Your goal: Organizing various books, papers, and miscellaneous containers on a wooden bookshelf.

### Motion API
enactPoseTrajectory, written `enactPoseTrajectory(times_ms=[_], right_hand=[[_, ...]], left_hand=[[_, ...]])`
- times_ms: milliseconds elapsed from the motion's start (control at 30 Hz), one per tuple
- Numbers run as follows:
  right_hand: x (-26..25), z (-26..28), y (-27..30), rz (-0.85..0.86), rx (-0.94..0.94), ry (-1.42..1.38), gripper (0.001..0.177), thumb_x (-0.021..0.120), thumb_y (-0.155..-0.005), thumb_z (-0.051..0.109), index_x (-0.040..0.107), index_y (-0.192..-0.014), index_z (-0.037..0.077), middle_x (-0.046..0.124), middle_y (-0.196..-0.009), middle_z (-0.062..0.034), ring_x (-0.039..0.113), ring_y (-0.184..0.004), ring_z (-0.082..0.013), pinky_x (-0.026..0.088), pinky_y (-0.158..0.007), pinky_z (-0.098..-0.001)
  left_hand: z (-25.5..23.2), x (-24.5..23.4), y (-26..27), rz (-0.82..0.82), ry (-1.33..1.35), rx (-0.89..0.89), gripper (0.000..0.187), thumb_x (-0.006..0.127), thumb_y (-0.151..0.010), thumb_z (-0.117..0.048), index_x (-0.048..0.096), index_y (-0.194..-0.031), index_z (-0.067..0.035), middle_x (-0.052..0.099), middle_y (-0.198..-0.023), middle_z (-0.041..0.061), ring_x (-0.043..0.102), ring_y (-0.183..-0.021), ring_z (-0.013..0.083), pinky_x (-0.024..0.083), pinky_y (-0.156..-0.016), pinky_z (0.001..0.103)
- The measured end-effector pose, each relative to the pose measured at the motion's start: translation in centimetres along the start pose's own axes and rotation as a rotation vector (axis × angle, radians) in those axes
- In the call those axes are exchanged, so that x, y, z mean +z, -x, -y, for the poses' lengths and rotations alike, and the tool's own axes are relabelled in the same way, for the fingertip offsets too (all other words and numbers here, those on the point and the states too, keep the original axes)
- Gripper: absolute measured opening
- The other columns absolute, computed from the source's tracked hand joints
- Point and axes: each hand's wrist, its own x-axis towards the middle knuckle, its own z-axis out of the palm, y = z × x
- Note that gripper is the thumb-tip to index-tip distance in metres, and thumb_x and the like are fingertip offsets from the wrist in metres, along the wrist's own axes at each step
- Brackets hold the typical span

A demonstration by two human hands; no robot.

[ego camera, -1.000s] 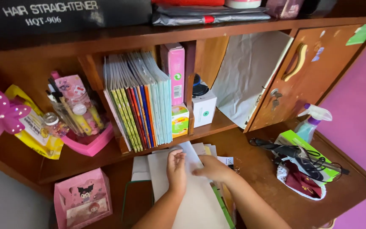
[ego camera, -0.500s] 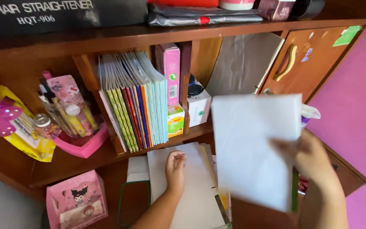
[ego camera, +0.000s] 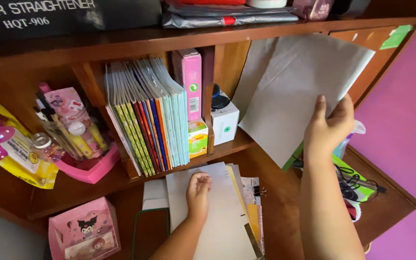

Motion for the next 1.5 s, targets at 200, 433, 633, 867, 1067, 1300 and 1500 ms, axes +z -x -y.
enactPoseTrajectory(times_ms=[200, 433, 633, 867, 1067, 1300, 1500], right_hand=[[3.0, -4.0, 1.3, -0.079, -0.15, 0.07, 0.032, 0.066, -0.105, -0.008, 0.056, -0.136, -0.008, 0.065, -0.128, -0.0142, 0.063, -0.119, -0.0193, 0.049, -0.108, -0.0316], [5.7, -5.6, 0.9, -0.166, -0.234, 0.423, 0.043, 0.076, -0.098, -0.003, 0.059, -0.137, 0.001, 0.06, -0.129, -0.0176, 0.054, -0.117, -0.029, 0.047, -0.101, -0.0368], [5.9, -7.1, 2.2, -0.189, -0.343, 0.499, 0.057, 0.079, -0.096, 0.004, 0.047, -0.144, 0.005, 0.051, -0.138, -0.0172, 0.046, -0.133, -0.0338, 0.033, -0.115, -0.047], [4.2, -5.7, 7.1, -0.16, -0.355, 0.451, 0.058, 0.079, -0.095, 0.005, 0.044, -0.142, 0.004, 0.048, -0.138, -0.017, 0.043, -0.136, -0.0348, 0.031, -0.117, -0.048], [3.1, -6.6, 15.2, 0.357, -0.127, 0.296, 0.026, 0.072, -0.094, 0.01, 0.055, -0.114, 0.01, 0.059, -0.112, -0.0105, 0.057, -0.101, -0.0246, 0.044, -0.089, -0.038], [4.7, -4.8, 20.6, 1.368, 0.373, 0.778, 0.072, 0.088, -0.075, 0.045, 0.059, -0.116, -0.007, 0.068, -0.114, -0.0231, 0.067, -0.108, -0.0345, 0.055, -0.093, -0.0381], [5.2, -1.9, 20.0, 1.233, 0.507, 0.903, 0.08, 0.093, -0.068, 0.039, 0.053, -0.121, -0.006, 0.062, -0.123, -0.0244, 0.066, -0.111, -0.0369, 0.056, -0.089, -0.042]], left_hand=[[-0.5, 0.2, 0.2, 0.006, -0.016, 0.019, 0.012, 0.062, -0.093, -0.005, 0.064, -0.105, -0.005, 0.062, -0.089, 0.001, 0.056, -0.081, 0.0116, 0.048, -0.075, 0.027], [-1.5, 0.7, 0.4, 0.008, -0.044, -0.008, 0.011, 0.063, -0.095, -0.005, 0.064, -0.105, -0.005, 0.06, -0.089, 0.001, 0.056, -0.081, 0.012, 0.048, -0.076, 0.028], [-1.3, 0.3, 0.3, 0.034, -0.054, 0.045, 0.012, 0.06, -0.094, -0.005, 0.064, -0.106, -0.005, 0.062, -0.091, 0.001, 0.058, -0.085, 0.0111, 0.049, -0.077, 0.028], [-0.9, 0.3, 0.3, 0.022, -0.049, -0.001, 0.01, 0.063, -0.096, -0.006, 0.063, -0.106, -0.005, 0.059, -0.091, 0.001, 0.056, -0.082, 0.0117, 0.048, -0.077, 0.028], [-0.6, -0.3, -0.1, -0.019, 0.013, 0.012, 0.011, 0.061, -0.096, -0.007, 0.063, -0.106, -0.006, 0.06, -0.094, 0.001, 0.059, -0.085, 0.0121, 0.05, -0.076, 0.029], [0.5, -0.9, -0.4, -0.089, 0.005, 0.03, 0.013, 0.058, -0.097, -0.008, 0.063, -0.108, -0.007, 0.062, -0.096, 0.001, 0.06, -0.088, 0.0124, 0.053, -0.076, 0.03], [-0.2, -0.6, 0.0, -0.097, -0.041, 0.091, 0.014, 0.058, -0.098, -0.009, 0.062, -0.112, -0.007, 0.063, -0.098, 0.001, 0.06, -0.089, 0.0119, 0.05, -0.077, 0.028]])
